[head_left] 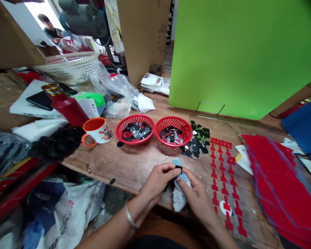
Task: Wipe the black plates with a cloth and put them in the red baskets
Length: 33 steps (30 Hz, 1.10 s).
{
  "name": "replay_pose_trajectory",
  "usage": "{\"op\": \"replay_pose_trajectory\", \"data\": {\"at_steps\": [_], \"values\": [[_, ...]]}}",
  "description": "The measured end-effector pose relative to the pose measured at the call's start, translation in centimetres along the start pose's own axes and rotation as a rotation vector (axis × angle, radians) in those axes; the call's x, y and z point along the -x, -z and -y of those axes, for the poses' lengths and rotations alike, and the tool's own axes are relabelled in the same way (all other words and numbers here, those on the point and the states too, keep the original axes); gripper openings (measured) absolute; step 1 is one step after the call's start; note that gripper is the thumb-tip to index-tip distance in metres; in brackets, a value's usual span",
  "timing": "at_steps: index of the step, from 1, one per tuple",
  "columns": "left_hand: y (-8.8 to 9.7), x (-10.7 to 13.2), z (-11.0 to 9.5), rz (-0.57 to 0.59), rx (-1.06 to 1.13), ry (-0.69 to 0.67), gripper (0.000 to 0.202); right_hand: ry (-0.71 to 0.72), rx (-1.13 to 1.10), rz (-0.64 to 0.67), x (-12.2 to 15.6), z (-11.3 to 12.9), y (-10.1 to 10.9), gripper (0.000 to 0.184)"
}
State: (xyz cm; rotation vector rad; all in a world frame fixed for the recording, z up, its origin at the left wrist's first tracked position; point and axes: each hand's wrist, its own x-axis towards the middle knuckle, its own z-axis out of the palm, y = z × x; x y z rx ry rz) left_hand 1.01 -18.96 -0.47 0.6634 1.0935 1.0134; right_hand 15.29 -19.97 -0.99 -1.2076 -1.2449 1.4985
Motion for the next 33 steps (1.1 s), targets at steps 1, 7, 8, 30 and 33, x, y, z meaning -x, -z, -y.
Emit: {"op": "replay_pose_trajectory", "data": {"at_steps": [1, 7, 8, 30, 33], "values": [[-0.1, 0.0, 0.0, -0.004, -0.035, -0.02, 0.024, 0.033, 0.077, 0.029, 0.2, 0.2, 0.0, 0.031], [0.3, -1.5, -4.0, -0.051, -0.216, -0.235, 0.021, 0.042, 0.191, -0.168, 0.1, 0.1, 0.0, 0.032], [0.6, -2.1, -5.3, -0.095, -0.262, -0.311, 0.023, 0.025, 0.133, -0.209, 0.0, 0.0, 0.0, 0.033], [16.8, -8.7, -15.7, -0.188, -1.809, -0.287, 0.013, -0.164, -0.232, -0.157, -0.6, -1.5, 0.0, 0.033], [16.9, -8.6, -15.8, -0.196, -1.788, -0.271, 0.022, -0.166, -0.235, -0.187, -0.6, -1.5, 0.0, 0.035]]}}
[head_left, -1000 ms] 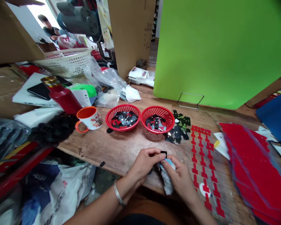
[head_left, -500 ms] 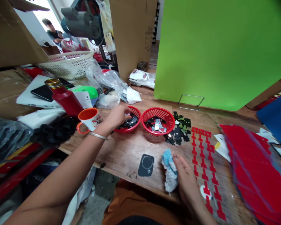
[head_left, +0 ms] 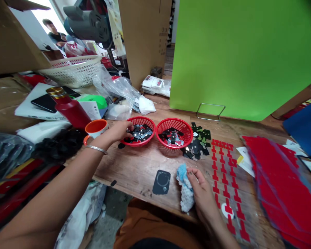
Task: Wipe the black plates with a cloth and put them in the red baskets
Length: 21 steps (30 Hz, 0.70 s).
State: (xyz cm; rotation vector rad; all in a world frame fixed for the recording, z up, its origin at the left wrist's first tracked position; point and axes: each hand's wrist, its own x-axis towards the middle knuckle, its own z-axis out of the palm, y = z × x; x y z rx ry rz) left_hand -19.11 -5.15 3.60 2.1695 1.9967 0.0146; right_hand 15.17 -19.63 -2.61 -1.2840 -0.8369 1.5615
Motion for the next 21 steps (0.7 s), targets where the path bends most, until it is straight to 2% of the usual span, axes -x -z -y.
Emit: {"op": "replay_pose_trajectory", "data": {"at_steps": [3, 8, 10, 12, 14, 15, 17, 19, 21], "values": [[0.0, -0.1, 0.0, 0.017, 0.011, -0.008, 0.027, -0.025, -0.02, 0.009, 0.1, 0.0, 0.0, 0.036], [0.6, 0.4, -0.1, -0.02, 0.039, -0.031, 0.014, -0.009, -0.021, -0.012, 0.2, 0.0, 0.2, 0.035], [1.2, 1.2, -0.5, -0.098, 0.146, -0.002, 0.013, 0.005, -0.036, -0.049, 0.1, 0.0, 0.5, 0.034], [1.7, 2.6, -1.5, -0.229, 0.301, 0.067, 0.019, 0.022, -0.066, -0.083, 0.1, 0.2, 0.7, 0.032], [1.7, 4.3, -3.4, -0.336, 0.496, 0.142, 0.033, 0.046, -0.114, -0.083, 0.2, 0.4, 0.6, 0.031], [1.4, 5.2, -4.8, -0.349, 0.614, 0.171, 0.04, 0.062, -0.146, -0.069, 0.3, 0.5, 0.4, 0.031], [0.2, 6.9, -8.0, -0.264, 0.94, 0.21, 0.044, 0.099, -0.196, -0.024, 0.4, 0.9, -0.1, 0.035], [-1.7, 8.4, -11.6, -0.068, 1.222, 0.203, 0.044, 0.159, -0.184, 0.039, 0.5, 1.2, -0.7, 0.041], [-3.7, 9.4, -14.8, 0.078, 1.403, 0.167, 0.041, 0.27, -0.061, 0.095, 0.6, 1.6, -1.2, 0.045]]}}
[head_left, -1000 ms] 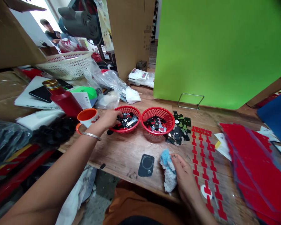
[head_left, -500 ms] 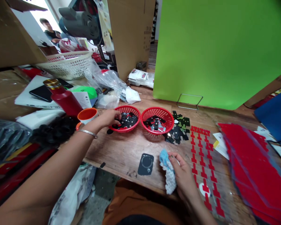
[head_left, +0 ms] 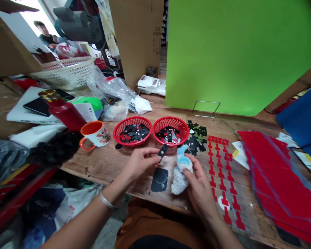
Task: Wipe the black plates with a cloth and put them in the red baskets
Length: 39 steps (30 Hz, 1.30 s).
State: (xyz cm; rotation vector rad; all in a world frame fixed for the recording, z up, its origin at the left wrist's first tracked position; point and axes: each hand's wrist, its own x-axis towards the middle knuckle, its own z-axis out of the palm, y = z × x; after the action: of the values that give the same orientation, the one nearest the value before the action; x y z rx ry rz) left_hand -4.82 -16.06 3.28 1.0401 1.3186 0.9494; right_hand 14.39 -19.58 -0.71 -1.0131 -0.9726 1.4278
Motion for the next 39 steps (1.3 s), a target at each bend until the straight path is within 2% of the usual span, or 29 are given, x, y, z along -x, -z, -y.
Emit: {"op": "replay_pose_trajectory", "data": {"at_steps": [2, 5, 9, 14, 16, 18, 21, 23, 26, 29, 32, 34, 37, 39], "values": [[-2.8, 0.7, 1.3, 0.123, 0.101, 0.019, 0.036, 0.144, 0.191, 0.033, -0.2, 0.3, -0.1, 0.045], [-5.4, 1.3, 2.4, 0.229, 0.158, 0.02, 0.029, 0.273, 0.395, 0.024, -0.5, 0.5, 0.4, 0.038], [-7.0, 1.9, 2.9, 0.244, 0.2, 0.112, 0.032, 0.128, 0.347, -0.113, -1.0, -0.3, 1.5, 0.02], [-7.7, 2.0, 3.7, 0.191, 0.224, 0.183, 0.037, -0.153, -0.029, -0.292, -1.9, -1.6, 1.9, 0.028], [-7.6, 1.8, 3.9, 0.166, 0.239, 0.176, 0.038, -0.286, -0.178, -0.309, -1.9, -1.3, 1.7, 0.033], [-7.5, 1.7, 4.0, 0.132, 0.258, 0.167, 0.04, -0.325, -0.252, -0.259, -1.6, -0.9, 1.5, 0.038], [-7.4, 1.8, 4.0, 0.06, 0.291, 0.139, 0.039, -0.267, -0.21, -0.056, -0.7, -0.5, 1.3, 0.037], [-7.5, 1.9, 4.1, 0.029, 0.299, 0.12, 0.038, -0.255, -0.071, 0.037, -0.3, -0.7, 1.5, 0.033], [-7.4, 1.8, 4.1, 0.056, 0.273, 0.096, 0.035, -0.18, 0.217, -0.03, -0.2, -1.0, 2.3, 0.034], [-6.5, 0.4, 3.2, 0.031, 0.161, -0.032, 0.029, -0.133, 0.305, -0.192, -0.6, -0.8, 3.0, 0.038], [-4.3, -1.9, 0.5, -0.128, -0.024, -0.287, 0.025, -0.159, 0.117, -0.314, -0.9, -0.4, 3.2, 0.039], [-2.3, -3.5, -1.8, -0.18, -0.203, -0.43, 0.027, -0.185, 0.004, -0.33, -1.0, -0.2, 3.1, 0.038], [1.4, -5.7, -4.4, -0.197, -0.581, -0.508, 0.026, -0.201, -0.018, -0.332, -0.9, -0.1, 2.9, 0.04], [3.9, -7.0, -5.1, -0.259, -0.799, -0.503, 0.022, -0.183, 0.054, -0.346, -0.7, -0.3, 2.9, 0.041]]}}
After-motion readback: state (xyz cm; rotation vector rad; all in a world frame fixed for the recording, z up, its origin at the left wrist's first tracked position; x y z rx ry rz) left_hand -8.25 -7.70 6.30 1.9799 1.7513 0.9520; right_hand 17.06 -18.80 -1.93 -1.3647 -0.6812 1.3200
